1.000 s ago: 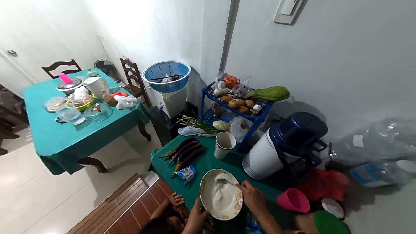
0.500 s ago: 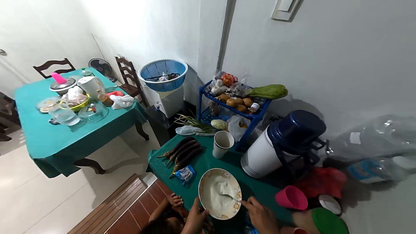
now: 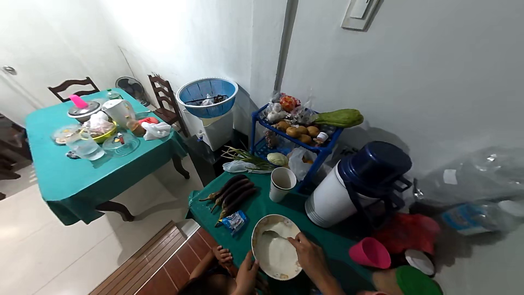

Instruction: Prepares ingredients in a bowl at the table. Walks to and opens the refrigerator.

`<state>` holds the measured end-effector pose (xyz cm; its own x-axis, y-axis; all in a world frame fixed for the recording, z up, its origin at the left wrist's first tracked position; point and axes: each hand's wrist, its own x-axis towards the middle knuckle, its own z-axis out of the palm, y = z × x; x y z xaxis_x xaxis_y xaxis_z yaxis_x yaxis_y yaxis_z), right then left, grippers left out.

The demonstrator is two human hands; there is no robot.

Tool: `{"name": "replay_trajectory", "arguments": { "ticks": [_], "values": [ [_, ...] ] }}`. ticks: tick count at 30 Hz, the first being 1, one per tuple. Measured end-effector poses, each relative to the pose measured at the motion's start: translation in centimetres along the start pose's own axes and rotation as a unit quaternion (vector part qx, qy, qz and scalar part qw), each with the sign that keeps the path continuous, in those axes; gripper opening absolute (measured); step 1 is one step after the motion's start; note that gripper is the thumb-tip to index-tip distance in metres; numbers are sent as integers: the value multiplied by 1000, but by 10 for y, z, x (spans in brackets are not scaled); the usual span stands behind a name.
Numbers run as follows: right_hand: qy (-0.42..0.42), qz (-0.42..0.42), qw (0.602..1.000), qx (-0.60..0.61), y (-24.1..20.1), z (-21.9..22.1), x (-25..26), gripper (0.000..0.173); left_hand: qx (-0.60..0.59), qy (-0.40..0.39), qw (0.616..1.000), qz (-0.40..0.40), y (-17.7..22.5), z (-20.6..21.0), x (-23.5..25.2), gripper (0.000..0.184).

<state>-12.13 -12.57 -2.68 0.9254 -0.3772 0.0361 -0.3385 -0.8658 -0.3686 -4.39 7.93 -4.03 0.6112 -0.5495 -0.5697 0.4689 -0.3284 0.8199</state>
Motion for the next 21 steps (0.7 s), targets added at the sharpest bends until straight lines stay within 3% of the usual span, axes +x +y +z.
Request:
{"name": "replay_trajectory", "arguments": {
  "ticks": [8,15,21],
  "values": [
    [53,10,998,-21,20,-4,16,33,14,15,1000,8,1,-4,5,39],
    [-52,8,998,20,9,0,3,37,27,34,999,9,0,-5,9,39],
    [-154,-23,987,31,13,-22,-10,40,43,60,997,34,-2,-9,17,32]
  ]
}}
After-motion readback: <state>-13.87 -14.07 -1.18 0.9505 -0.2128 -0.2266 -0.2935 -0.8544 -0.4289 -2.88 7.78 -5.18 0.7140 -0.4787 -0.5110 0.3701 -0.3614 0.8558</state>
